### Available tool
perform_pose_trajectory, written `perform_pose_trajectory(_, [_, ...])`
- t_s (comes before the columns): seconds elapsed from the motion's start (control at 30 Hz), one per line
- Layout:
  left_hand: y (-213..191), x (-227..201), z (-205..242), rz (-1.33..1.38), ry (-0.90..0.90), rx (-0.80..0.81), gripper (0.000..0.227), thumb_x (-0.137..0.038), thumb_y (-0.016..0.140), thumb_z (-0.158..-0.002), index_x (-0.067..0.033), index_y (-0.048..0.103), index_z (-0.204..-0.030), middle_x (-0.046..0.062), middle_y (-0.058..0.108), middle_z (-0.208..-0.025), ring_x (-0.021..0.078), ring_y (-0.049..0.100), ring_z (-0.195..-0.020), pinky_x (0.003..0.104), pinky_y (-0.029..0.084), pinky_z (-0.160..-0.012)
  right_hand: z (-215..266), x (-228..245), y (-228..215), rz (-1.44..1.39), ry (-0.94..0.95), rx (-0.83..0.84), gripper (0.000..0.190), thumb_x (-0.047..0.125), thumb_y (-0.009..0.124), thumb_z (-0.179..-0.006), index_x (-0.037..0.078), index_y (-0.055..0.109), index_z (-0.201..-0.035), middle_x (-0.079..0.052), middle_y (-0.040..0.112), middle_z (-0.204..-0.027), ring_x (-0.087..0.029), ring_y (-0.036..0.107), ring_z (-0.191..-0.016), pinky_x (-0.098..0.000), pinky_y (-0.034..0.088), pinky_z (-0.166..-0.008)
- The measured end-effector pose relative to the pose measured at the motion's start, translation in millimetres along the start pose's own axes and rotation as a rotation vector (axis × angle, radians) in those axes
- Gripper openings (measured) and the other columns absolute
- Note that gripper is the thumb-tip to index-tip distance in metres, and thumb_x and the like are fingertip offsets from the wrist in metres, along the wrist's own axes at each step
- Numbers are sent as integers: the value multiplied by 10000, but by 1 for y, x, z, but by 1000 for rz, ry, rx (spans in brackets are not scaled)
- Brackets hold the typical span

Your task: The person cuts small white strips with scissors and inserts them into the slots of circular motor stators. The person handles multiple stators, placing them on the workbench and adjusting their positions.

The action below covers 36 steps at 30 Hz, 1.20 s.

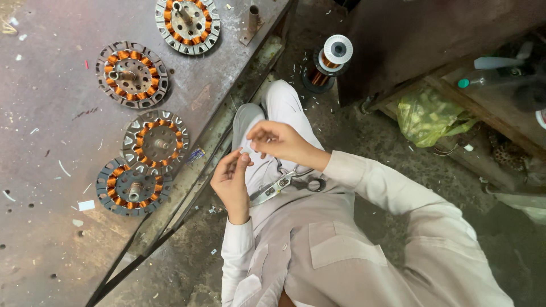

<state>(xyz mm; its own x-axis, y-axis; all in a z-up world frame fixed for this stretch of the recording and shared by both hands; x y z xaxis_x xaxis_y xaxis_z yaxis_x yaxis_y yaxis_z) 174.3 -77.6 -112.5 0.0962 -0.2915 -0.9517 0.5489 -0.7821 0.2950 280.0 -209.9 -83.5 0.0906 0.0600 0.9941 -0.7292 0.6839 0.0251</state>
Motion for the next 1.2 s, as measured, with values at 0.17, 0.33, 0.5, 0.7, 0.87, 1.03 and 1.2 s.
perform_pose_trajectory(0.17, [-4, -22, -9, 14, 100, -32, 213, -16, 711, -987, 87, 675, -1170, 131, 743, -1029, 148, 709, -875, 265, 586, -807, -19, 40, 11, -89, -36, -7, 114, 37, 731, -949, -14, 713, -1049, -34, 721, -972, -104, 696, -865, -276, 591, -756])
perform_pose_trajectory(0.33, [-4, -35, -20, 31, 87, -49, 204, 0, 684, -997, 87, 663, -1180, 140, 741, -1053, 154, 722, -896, 277, 606, -840, -28, 68, 16, 79, -176, -49, 153, -3, 729, -927, -12, 713, -1078, -52, 725, -996, -113, 714, -928, -267, 614, -819])
perform_pose_trajectory(0.5, [-6, -34, -26, 124, 95, -128, 252, 23, 688, -973, 59, 637, -1218, 143, 730, -1035, 153, 717, -909, 281, 602, -840, -33, 74, 19, 53, -194, -89, 167, -15, 705, -934, -14, 719, -1101, -54, 732, -1022, -118, 743, -913, -270, 637, -811])
perform_pose_trajectory(0.7, [1, -30, -32, 76, 129, -164, 156, 16, 676, -995, 76, 669, -1139, 159, 746, -1065, 168, 743, -925, 301, 631, -860, -41, 74, 12, 99, -200, -148, 133, -37, 692, -911, -17, 723, -1040, -67, 738, -952, -122, 752, -866, -263, 630, -769])
perform_pose_trajectory(0.87, [7, -26, -36, 47, 130, -117, 165, 14, 683, -1004, 89, 669, -1150, 161, 743, -1074, 148, 724, -939, 274, 612, -862, -39, 79, 11, 152, -268, -190, 59, -22, 690, -907, -11, 695, -965, -56, 696, -874, -107, 724, -809, -252, 584, -697])
perform_pose_trajectory(1.03, [12, -23, -36, -15, 113, -58, 172, 4, 667, -1012, 78, 668, -1168, 147, 742, -1068, 129, 715, -936, 253, 598, -834, -37, 84, 11, 245, -283, -213, 44, -22, 695, -887, 3, 661, -898, -56, 641, -791, -95, 612, -674, -265, 481, -574])
perform_pose_trajectory(1.2, [9, -29, -40, 122, -16, 66, 46, 25, 640, -1002, 49, 643, -1041, 137, 735, -969, 148, 715, -793, 285, 608, -695, -35, 90, 16, 277, -217, -98, 57, -18, 645, -908, 8, 633, -958, -39, 640, -726, -76, 595, -585, -256, 459, -521])
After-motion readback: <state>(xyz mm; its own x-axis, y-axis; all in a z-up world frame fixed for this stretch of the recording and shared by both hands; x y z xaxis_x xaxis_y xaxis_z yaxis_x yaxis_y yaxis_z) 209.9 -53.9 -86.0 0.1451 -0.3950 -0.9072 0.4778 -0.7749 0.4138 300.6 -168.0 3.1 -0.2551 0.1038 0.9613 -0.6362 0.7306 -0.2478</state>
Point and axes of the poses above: each hand's wrist, its own z-axis away from the middle knuckle, its own y-axis out of the palm, x = y × z, the point moved 7 cm from there along -z, towards the middle knuckle
